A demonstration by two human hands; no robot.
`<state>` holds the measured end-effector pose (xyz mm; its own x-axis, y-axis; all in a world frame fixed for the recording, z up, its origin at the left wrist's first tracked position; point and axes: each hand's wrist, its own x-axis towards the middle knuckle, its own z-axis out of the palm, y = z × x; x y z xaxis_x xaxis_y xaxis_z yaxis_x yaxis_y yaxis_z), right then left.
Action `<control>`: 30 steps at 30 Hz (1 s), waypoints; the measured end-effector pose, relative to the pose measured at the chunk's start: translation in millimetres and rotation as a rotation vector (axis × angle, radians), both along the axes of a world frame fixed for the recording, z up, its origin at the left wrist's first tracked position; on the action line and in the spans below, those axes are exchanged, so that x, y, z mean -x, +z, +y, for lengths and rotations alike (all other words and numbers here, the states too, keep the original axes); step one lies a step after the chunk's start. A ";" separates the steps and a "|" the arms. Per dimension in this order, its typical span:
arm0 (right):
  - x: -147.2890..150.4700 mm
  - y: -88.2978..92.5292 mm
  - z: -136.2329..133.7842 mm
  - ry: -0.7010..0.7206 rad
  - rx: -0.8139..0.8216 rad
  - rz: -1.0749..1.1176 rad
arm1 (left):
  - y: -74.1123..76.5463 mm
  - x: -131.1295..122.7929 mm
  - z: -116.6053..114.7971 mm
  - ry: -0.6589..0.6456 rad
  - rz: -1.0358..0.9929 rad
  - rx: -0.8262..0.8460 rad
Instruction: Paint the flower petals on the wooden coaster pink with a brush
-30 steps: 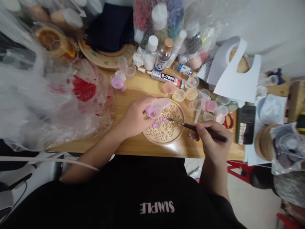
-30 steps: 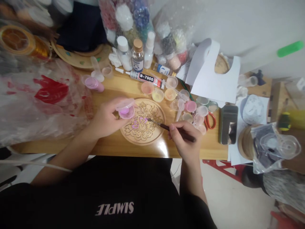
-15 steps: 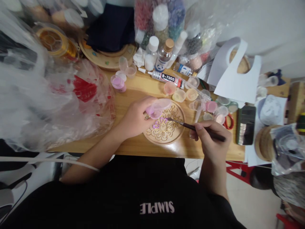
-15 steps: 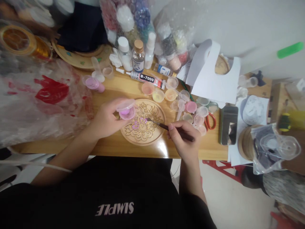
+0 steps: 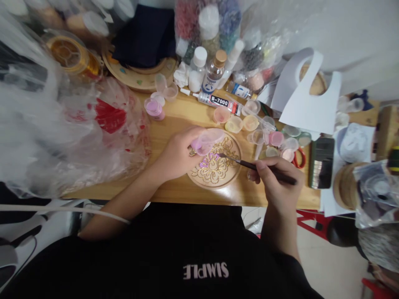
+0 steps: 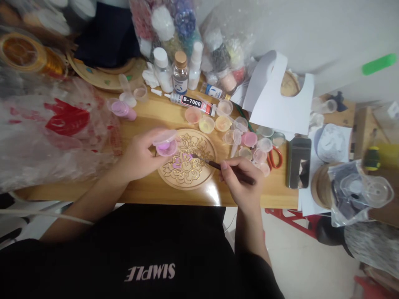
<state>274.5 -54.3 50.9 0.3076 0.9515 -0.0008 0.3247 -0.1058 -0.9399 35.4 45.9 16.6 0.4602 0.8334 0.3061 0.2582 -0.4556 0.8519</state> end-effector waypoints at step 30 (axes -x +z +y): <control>-1.0 4.2 0.5 -0.004 0.000 -0.010 | -2.3 1.3 -0.6 0.022 0.026 0.051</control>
<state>275.5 -53.8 55.1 0.3117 0.9502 0.0019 0.3335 -0.1075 -0.9366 34.1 45.3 14.3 0.4487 0.8576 0.2514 0.2897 -0.4057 0.8669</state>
